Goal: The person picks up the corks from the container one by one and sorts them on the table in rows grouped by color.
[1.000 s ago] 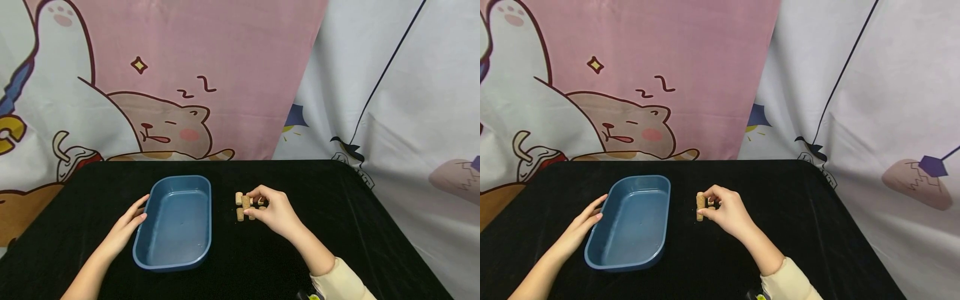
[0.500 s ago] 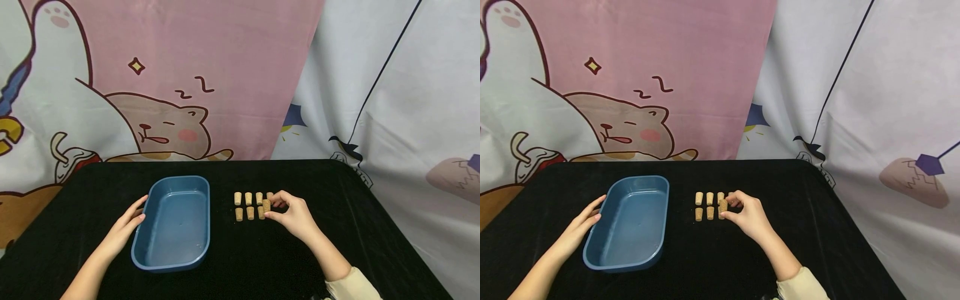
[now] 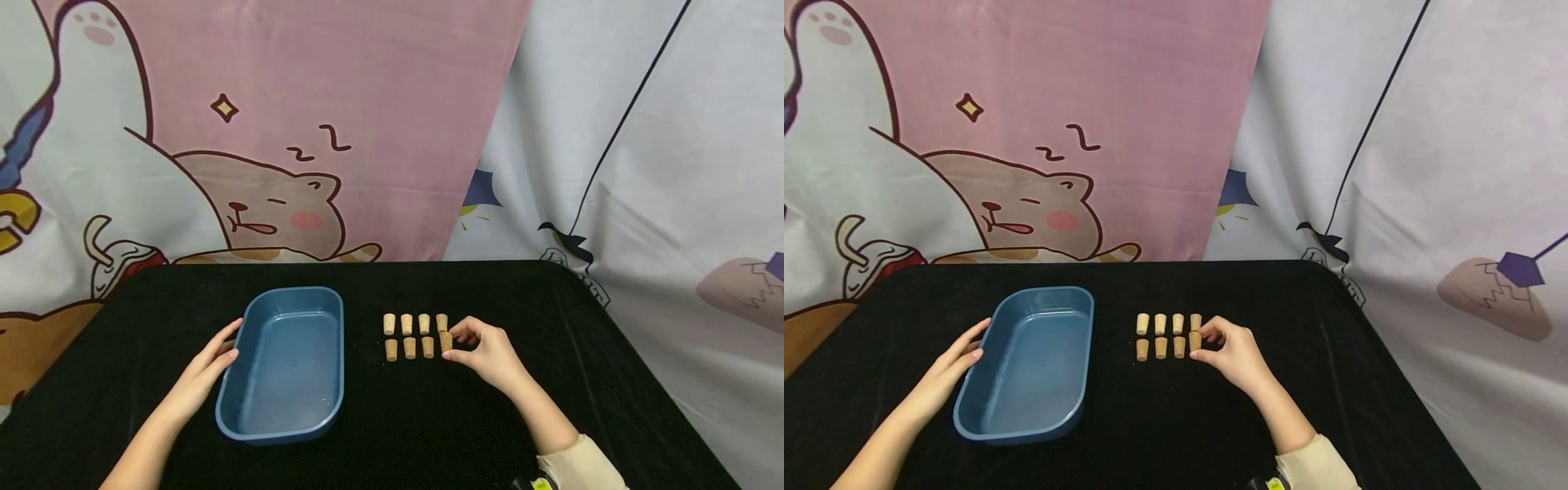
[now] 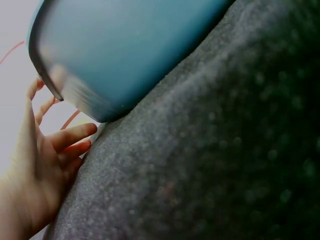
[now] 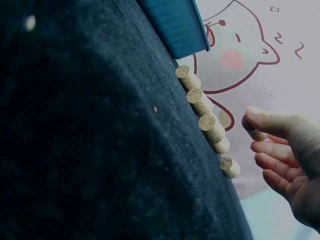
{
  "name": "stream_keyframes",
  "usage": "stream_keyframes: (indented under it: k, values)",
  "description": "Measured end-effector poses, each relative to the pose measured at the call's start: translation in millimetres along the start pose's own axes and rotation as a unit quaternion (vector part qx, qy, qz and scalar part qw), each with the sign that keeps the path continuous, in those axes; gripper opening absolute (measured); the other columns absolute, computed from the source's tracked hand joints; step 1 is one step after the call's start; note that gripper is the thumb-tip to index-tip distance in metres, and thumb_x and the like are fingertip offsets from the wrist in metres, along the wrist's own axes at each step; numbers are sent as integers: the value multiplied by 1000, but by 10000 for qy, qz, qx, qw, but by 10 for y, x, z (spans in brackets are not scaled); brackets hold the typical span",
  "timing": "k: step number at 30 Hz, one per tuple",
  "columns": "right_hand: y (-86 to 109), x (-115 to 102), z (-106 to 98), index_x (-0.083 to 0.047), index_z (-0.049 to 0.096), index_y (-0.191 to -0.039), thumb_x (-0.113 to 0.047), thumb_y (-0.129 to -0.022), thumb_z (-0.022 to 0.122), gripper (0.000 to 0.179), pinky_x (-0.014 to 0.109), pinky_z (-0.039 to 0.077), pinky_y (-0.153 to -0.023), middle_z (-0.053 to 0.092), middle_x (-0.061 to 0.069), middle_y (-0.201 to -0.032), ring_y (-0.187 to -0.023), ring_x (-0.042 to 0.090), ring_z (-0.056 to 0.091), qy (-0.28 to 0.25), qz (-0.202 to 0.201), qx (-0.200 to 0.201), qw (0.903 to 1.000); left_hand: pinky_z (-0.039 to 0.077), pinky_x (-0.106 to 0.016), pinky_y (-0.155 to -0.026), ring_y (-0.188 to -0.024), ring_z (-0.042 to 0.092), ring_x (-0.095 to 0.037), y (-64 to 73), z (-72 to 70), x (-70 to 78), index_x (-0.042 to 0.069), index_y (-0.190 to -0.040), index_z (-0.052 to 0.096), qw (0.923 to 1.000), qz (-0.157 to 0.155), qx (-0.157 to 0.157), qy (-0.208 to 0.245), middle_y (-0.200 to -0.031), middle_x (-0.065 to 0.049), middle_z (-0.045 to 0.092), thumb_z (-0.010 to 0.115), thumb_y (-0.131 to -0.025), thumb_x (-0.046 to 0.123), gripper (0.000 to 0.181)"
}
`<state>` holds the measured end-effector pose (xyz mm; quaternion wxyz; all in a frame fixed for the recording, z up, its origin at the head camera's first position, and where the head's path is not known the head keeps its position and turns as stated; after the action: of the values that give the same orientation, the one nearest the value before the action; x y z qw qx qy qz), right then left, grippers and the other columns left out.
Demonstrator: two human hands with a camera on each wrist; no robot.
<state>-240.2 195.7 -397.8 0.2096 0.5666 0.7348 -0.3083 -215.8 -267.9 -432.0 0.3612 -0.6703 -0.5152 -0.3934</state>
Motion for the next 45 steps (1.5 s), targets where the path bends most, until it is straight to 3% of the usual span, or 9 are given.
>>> stream_keyframes:
  k: [19, 45]
  values:
    - [-21, 277, 171, -17, 65, -98, -22, -71, 83, 33, 34, 49, -74, 62, -3, -93, -84, 14, 57, -128, 220, -155, 9996, 45, -62, -86, -124, 37, -54, -15, -2, 9, 14, -153, 19, 9999, 144, -27, -14, -145, -32, 30, 36, -105, 28, 53]
    - [-25, 246, 194, -10, 63, -109, -24, -75, 81, 41, 37, 50, -78, 63, 0, -101, -89, 14, 58, 166, 90, -365, 9992, 45, -62, -87, -123, 38, -53, -5, -6, 24, 15, -154, 19, 10000, 54, -24, -2, -145, -33, 29, 37, -105, 30, 54]
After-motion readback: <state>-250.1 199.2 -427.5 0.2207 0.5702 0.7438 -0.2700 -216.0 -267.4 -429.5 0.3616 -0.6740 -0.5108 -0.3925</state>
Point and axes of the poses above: each hand's wrist, its own y-axis away from the middle knuckle, its own z-axis out of the palm, x = y × z, the point moved 6 cm from there along -y, towards the middle knuckle
